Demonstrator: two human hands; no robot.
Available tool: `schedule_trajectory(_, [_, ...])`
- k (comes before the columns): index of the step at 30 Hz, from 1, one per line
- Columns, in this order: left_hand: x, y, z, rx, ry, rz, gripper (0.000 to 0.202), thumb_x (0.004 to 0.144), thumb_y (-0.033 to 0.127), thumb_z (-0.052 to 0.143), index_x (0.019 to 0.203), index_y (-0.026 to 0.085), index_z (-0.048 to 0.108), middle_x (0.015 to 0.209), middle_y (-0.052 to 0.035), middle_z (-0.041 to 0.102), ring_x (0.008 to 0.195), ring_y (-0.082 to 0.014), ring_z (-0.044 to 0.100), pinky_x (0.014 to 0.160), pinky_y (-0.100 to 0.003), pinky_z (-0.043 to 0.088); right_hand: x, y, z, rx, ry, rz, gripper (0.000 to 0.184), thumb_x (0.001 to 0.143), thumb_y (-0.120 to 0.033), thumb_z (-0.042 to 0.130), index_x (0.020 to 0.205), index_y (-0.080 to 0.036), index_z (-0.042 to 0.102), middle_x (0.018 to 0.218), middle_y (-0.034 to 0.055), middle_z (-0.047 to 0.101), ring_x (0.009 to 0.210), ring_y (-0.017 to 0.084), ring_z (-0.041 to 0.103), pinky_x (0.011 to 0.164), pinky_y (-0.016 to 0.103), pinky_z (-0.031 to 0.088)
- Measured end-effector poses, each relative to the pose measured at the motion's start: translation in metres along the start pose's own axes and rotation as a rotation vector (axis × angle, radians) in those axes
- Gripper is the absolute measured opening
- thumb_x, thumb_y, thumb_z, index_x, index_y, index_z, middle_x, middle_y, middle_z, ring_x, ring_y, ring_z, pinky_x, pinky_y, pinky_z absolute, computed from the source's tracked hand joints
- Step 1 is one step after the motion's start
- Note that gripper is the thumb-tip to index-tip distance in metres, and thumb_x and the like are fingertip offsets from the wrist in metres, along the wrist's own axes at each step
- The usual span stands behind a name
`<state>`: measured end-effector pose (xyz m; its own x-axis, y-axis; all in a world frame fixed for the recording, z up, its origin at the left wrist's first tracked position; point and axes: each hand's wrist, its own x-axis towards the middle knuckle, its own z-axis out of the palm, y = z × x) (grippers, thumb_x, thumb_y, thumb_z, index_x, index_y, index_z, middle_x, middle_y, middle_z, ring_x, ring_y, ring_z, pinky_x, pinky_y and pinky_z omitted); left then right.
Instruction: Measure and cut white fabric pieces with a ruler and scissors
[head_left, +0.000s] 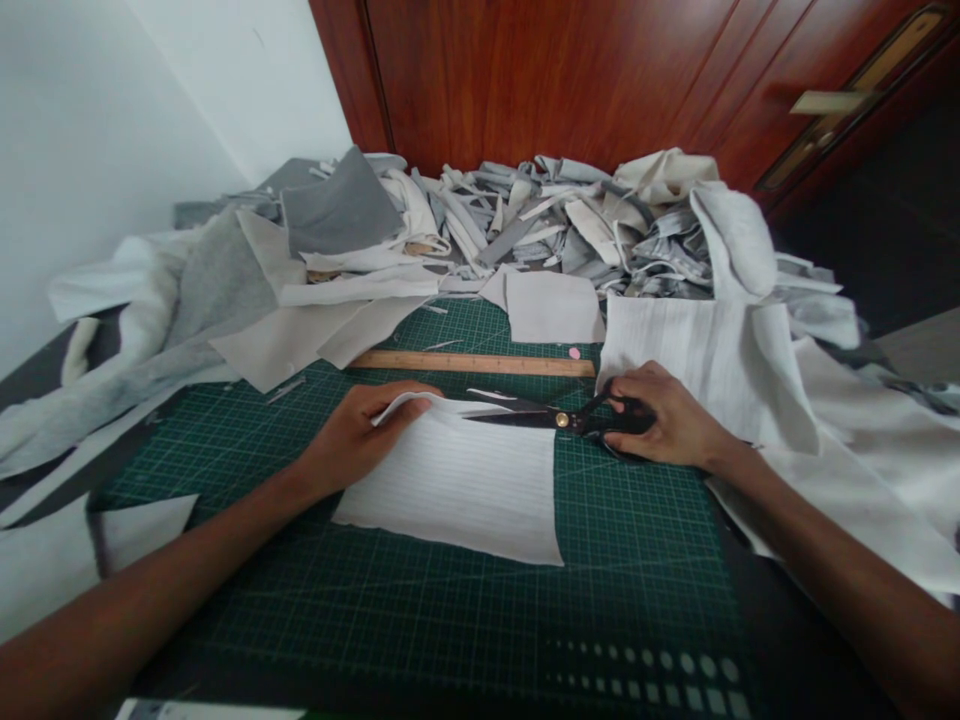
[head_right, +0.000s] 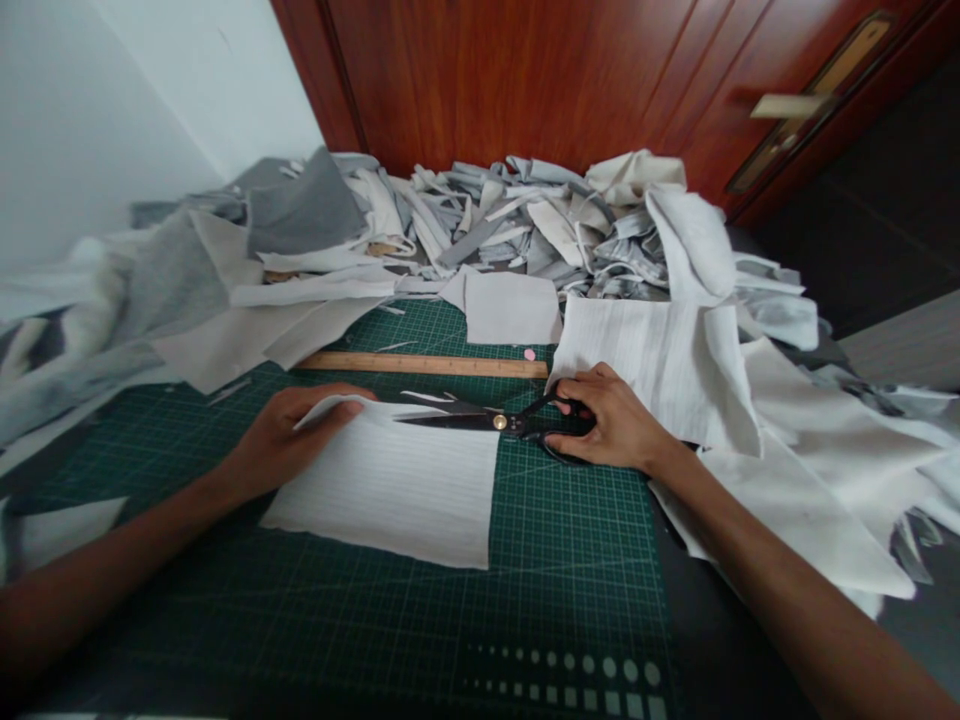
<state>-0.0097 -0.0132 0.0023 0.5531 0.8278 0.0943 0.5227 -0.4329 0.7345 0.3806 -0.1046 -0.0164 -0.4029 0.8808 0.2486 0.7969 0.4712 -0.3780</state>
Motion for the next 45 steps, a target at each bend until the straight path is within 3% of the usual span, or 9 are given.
schedule_trajectory(7, [0.0003,0.0039,0.0007,0.018,-0.037,-0.013,0.045,0.097,0.056,0.047,0.106,0.027,0.081,0.104,-0.0027,0.082,0.095,-0.0240,0.075,0.092,-0.034,0.059,0.0003,-0.0003,0.0019,0.010,0.006,-0.021,0.034,0.086,-0.049,0.072,0.080,-0.025,0.048,0.071,-0.0038,0.056,0.065,0.017,0.053,0.073,0.038,0.036])
schedule_trajectory(16, [-0.0001,0.0048,0.0005,0.003,-0.050,0.020,0.038,0.099,0.048,0.048,0.107,0.026,0.079,0.106,0.0019,0.081,0.095,-0.0190,0.074,0.093,-0.027,0.056,0.0019,-0.0012,0.0015,0.017,-0.012,-0.021,0.036,0.089,-0.052,0.069,0.077,-0.025,0.048,0.066,-0.0051,0.055,0.061,0.015,0.052,0.075,0.038,0.037])
schedule_trajectory(25, [0.0000,0.0039,0.0015,0.003,-0.031,-0.002,0.043,0.098,0.054,0.049,0.105,0.026,0.080,0.102,-0.0023,0.082,0.092,-0.0238,0.075,0.090,-0.033,0.059,0.0016,0.0000,0.0008,0.025,-0.022,-0.021,0.039,0.090,-0.056,0.067,0.075,-0.025,0.049,0.064,-0.0051,0.056,0.060,0.016,0.051,0.075,0.037,0.036])
schedule_trajectory(45, [-0.0002,0.0060,0.0019,-0.038,-0.028,-0.019,0.042,0.095,0.054,0.050,0.102,0.027,0.080,0.100,-0.0021,0.082,0.091,-0.0234,0.075,0.090,-0.033,0.058,0.0024,-0.0009,-0.0050,0.071,-0.078,-0.062,0.034,0.094,-0.050,0.067,0.076,-0.025,0.050,0.064,-0.0044,0.057,0.061,0.016,0.052,0.068,0.036,0.036])
